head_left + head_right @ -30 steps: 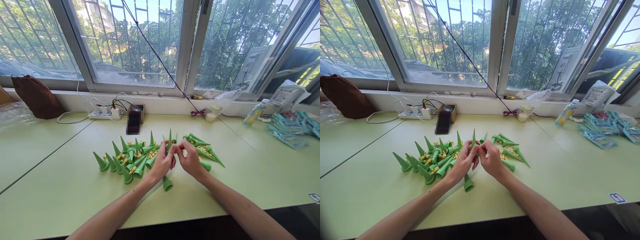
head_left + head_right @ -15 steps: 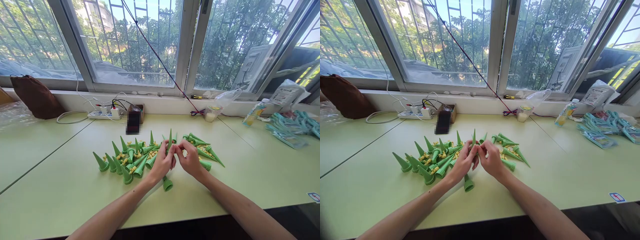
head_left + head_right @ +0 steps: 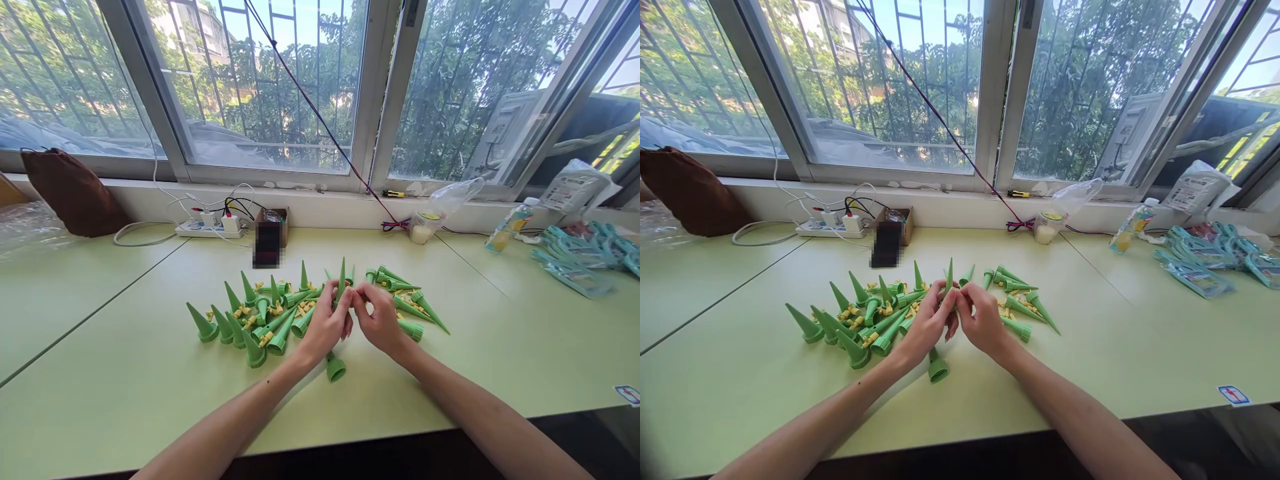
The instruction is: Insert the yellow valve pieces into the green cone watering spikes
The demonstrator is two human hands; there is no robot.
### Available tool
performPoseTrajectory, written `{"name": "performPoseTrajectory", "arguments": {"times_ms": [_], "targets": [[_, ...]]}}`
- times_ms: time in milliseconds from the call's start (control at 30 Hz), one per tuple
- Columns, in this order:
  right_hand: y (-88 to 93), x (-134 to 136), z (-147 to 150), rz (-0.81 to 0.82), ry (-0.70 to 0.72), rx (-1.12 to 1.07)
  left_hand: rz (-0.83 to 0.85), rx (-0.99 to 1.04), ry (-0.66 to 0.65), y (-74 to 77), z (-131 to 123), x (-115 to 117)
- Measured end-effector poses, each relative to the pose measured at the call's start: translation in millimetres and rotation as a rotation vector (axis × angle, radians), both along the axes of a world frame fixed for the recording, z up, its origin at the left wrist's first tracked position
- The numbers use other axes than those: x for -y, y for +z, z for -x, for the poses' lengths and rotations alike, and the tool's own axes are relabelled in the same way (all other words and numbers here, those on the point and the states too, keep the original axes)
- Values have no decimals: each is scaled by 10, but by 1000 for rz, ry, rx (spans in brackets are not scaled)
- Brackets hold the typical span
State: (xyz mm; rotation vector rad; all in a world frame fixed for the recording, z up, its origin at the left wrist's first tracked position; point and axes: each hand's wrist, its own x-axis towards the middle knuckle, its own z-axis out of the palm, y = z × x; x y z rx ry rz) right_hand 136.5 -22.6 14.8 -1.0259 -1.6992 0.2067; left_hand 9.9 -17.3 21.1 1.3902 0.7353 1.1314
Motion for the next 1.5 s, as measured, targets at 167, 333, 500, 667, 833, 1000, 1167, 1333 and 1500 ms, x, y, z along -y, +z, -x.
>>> {"name": "performPoseTrajectory", "arguments": {"times_ms": [167,333,500,667,833,1000,1167,1333,1500], "targets": [[12,11,3,6,5,-10,1,-6,13,4,1,4],[-17,8,0,19,12,-23,-4,-7,11,-2,-2,1],[-21,2,-1,28,18,-26,-14,-13,4,-12,0,-1],[-16,2,3,31,16,-22,-13,-12,2,-7,-2,3],[-10,5,4,31,18,-17,16,13,-4,4,-5,15],[3,12,3,35,19,-18,11,13,-2,-7,-5,15],[1,15,5,39,18,-15,-2,4,-4,-14,-6,13],[-4,15,4,34,19,-16,16,-3,1,3,-4,18],[-15,-3,-3,38,18,-9,34,-9,-8,-14,-2,6]]}}
